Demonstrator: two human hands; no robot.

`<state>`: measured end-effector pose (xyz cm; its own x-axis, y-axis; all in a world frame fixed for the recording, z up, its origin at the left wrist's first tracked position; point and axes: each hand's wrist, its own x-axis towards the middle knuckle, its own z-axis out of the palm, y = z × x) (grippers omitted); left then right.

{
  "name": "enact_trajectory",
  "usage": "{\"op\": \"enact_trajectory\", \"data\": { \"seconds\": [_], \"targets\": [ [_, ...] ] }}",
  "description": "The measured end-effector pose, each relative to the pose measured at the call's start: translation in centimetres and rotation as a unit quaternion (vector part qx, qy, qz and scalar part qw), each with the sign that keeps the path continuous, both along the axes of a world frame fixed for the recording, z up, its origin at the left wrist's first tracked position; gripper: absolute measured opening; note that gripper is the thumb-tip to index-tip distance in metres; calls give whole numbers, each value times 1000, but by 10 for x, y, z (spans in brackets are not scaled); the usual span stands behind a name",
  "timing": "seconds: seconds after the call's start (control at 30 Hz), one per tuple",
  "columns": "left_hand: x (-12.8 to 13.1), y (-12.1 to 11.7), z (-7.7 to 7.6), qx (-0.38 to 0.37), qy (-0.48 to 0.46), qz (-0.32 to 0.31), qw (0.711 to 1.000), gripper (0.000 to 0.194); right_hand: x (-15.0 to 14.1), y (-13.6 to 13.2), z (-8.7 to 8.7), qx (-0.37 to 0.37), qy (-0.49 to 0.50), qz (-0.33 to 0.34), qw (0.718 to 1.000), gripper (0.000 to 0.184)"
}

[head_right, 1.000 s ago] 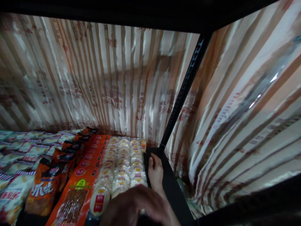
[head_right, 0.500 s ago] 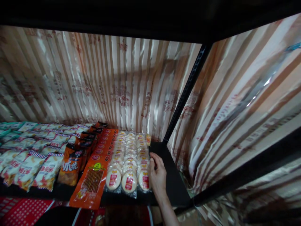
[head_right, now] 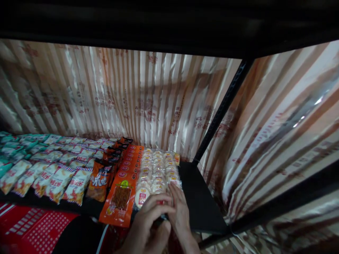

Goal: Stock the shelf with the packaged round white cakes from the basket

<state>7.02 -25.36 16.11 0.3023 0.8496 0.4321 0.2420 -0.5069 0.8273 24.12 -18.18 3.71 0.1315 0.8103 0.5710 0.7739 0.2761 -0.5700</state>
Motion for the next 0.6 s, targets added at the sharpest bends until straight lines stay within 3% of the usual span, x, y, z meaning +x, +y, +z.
{"op": "enact_trajectory", "data": {
  "seconds": [0.13,0.23,0.3,0.43,0.6],
  "targets": [
    [-28,35,-69,-10,225,155,962,39,-19,2,-15,-25,-117,22,993,40],
    [-49,41,-118,9,320,198,926,47,-28,3,-26,-43,-202,-20,978,42],
    [-58,40,-141,58,352,220,908,50,-29,4,-34,-64,-231,-43,970,43],
    [-64,40,-167,105,374,244,889,52,-27,4,-41,-92,-260,-49,960,45],
    [-61,41,-176,107,382,257,881,57,-28,4,-40,-89,-263,-45,960,46]
  ]
}}
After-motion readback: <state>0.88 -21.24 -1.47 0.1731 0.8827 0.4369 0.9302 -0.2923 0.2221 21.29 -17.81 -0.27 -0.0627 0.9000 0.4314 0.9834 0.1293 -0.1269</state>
